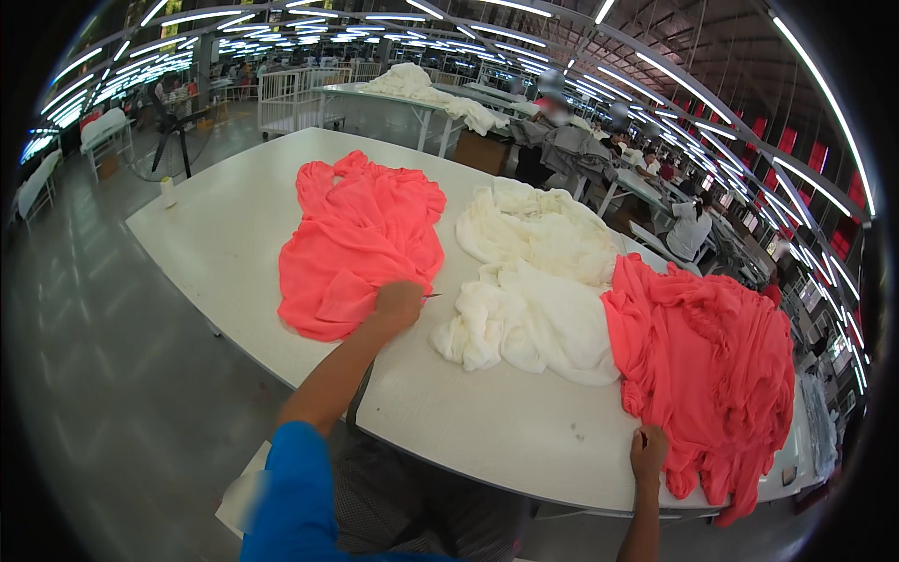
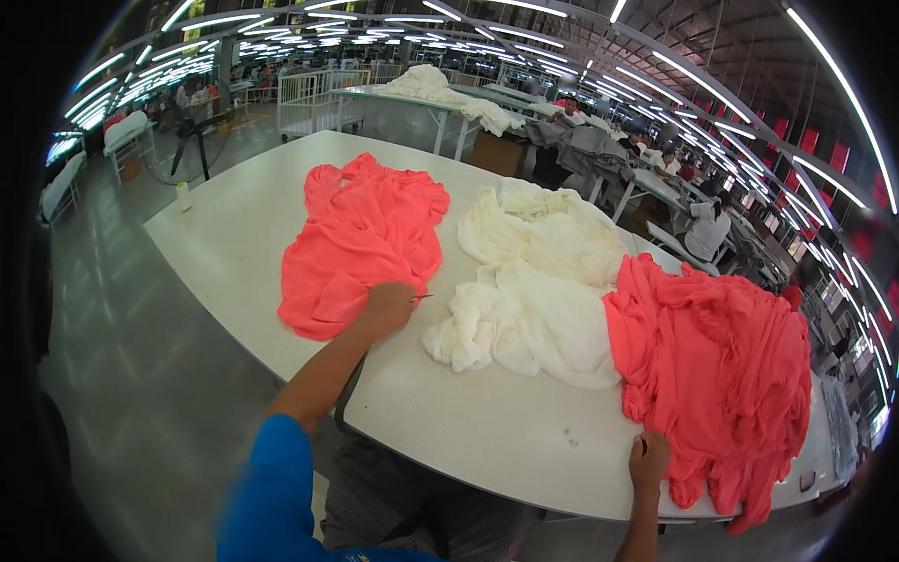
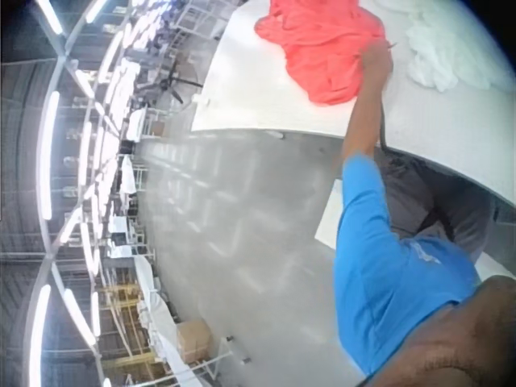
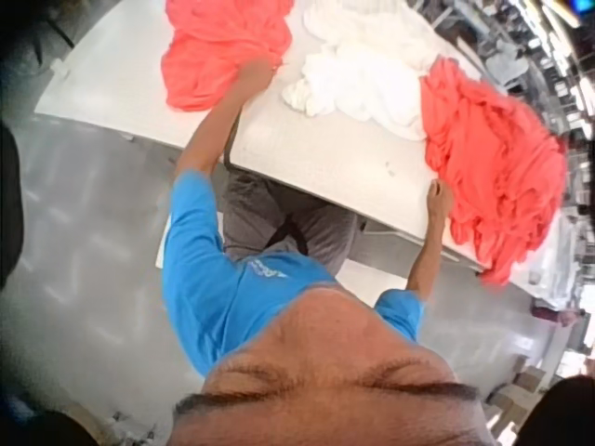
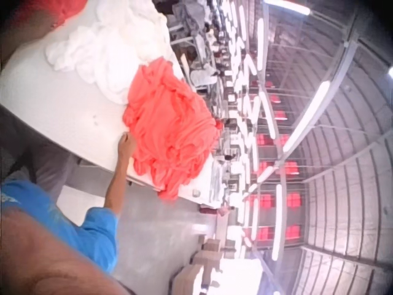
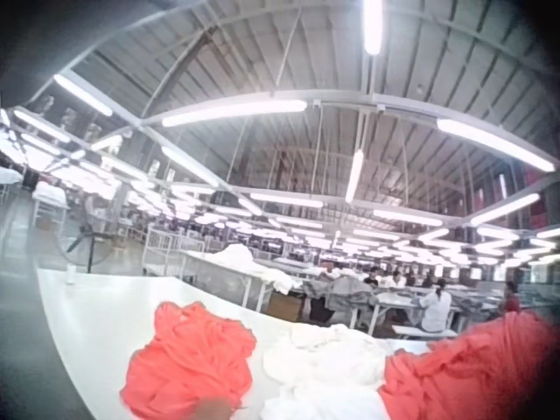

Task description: The person uses shears to trim loose threads and excess fabric from pink garments on a table. The person repeatedly picks up garments, snips threads, and places them back on the table.

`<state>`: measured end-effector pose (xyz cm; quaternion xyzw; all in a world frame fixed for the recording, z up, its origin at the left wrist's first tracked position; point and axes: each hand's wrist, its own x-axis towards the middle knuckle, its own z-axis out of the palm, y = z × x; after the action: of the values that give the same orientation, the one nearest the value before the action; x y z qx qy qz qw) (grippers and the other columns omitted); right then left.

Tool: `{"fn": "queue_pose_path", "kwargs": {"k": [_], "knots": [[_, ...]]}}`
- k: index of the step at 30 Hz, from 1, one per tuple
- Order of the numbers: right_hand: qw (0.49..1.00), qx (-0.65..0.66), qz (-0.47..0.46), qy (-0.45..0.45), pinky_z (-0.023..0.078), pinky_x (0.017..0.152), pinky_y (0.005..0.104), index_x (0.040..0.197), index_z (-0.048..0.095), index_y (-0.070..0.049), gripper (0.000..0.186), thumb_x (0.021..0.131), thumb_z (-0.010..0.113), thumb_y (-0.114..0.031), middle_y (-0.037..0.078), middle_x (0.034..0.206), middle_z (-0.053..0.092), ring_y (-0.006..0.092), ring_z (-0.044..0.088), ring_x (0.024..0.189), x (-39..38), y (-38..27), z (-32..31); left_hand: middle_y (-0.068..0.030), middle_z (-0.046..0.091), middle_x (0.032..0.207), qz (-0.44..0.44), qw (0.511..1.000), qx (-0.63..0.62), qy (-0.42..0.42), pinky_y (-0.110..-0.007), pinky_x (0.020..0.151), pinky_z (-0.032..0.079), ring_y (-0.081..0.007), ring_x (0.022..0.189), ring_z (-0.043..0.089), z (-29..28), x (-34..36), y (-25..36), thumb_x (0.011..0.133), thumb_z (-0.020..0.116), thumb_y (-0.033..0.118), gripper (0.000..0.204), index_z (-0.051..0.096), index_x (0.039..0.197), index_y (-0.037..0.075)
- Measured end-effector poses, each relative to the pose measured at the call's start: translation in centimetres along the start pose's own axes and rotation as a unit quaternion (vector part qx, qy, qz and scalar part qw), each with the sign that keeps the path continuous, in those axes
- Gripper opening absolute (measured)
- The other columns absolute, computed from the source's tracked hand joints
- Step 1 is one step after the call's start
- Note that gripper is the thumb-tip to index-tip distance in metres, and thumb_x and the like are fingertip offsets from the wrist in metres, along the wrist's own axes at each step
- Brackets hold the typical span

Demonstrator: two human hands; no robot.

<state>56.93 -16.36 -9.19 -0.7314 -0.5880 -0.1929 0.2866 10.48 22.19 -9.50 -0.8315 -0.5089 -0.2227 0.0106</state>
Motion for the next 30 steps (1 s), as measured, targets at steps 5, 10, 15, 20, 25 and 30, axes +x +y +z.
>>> {"fn": "queue_pose_path", "kwargs": {"k": [5, 10, 15, 20, 25, 30], "knots": [[1.0, 0.026, 0.009, 0.002, 0.043, 0.068, 0.0439, 0.078, 0.055, 0.002, 0.004, 0.079, 0.057, -0.001, 0.019, 0.078, 0.056, 0.0371, 0.054, 0.077, -0.5, 0.7, 0.3, -0.0145, 0.064, 0.09, -0.06, 0.997, -0.037, 0.036, -0.046, 0.07, 0.049, -0.0338, 0.085, 0.064, -0.5, 0.0, -1.0, 0.082, 0.066, 0.022, 0.017, 0.064, 0.088, 0.007], [1.0, 0.022, 0.019, 0.007, 0.042, 0.069, 0.0436, 0.079, 0.056, 0.002, 0.004, 0.081, 0.057, -0.002, 0.019, 0.08, 0.056, 0.0368, 0.054, 0.078, -1.4, 0.9, -0.1, -0.0147, 0.063, 0.091, -0.007, 0.997, -0.048, 0.068, -0.047, 0.07, 0.05, -0.0339, 0.086, 0.064, -2.7, -2.1, -1.3, 0.084, 0.065, 0.021, 0.016, 0.063, 0.088, 0.007], [1.0, 0.024, 0.012, 0.012, 0.042, 0.07, 0.0432, 0.079, 0.056, 0.001, 0.005, 0.081, 0.057, -0.004, 0.019, 0.079, 0.055, 0.0366, 0.053, 0.078, -0.5, -0.3, 0.3, -0.0162, 0.063, 0.084, -0.051, 0.985, -0.117, 0.119, -0.045, 0.066, 0.048, -0.0327, 0.081, 0.063, -1.6, -2.7, -3.9, 0.084, 0.067, 0.025, 0.022, 0.063, 0.087, 0.003], [1.0, 0.02, 0.005, 0.012, 0.042, 0.069, 0.0431, 0.08, 0.056, 0.0, 0.005, 0.081, 0.058, -0.004, 0.018, 0.079, 0.056, 0.036, 0.054, 0.078, -0.9, 0.4, 0.0, -0.0148, 0.06, 0.074, -0.069, 0.915, -0.313, 0.244, -0.038, 0.061, 0.045, -0.0289, 0.068, 0.059, -5.6, -2.0, 0.7, 0.084, 0.066, 0.02, 0.02, 0.064, 0.085, 0.001], [0.997, 0.031, -0.047, 0.051, 0.045, 0.071, 0.0381, 0.084, 0.058, 0.001, 0.002, 0.083, 0.058, -0.001, 0.016, 0.081, 0.058, 0.0311, 0.057, 0.077, -0.5, -1.1, -0.2, -0.0134, 0.062, 0.08, 0.1, 0.848, -0.459, 0.246, -0.032, 0.062, 0.046, -0.0226, 0.067, 0.059, -9.5, -4.9, 9.5, 0.083, 0.068, 0.013, 0.017, 0.066, 0.094, -0.001], [0.957, 0.284, 0.051, -0.023, 0.046, 0.071, 0.0274, 0.095, 0.062, 0.002, 0.011, 0.09, 0.061, -0.008, 0.009, 0.086, 0.061, 0.0164, 0.058, 0.077, -1.0, -6.5, 1.3, -0.0093, 0.061, 0.081, 0.243, 0.811, -0.531, 0.015, -0.03, 0.065, 0.045, -0.0197, 0.072, 0.058, -8.6, -11.1, 18.2, 0.084, 0.069, 0.011, 0.012, 0.065, 0.092, 0.002]]}}
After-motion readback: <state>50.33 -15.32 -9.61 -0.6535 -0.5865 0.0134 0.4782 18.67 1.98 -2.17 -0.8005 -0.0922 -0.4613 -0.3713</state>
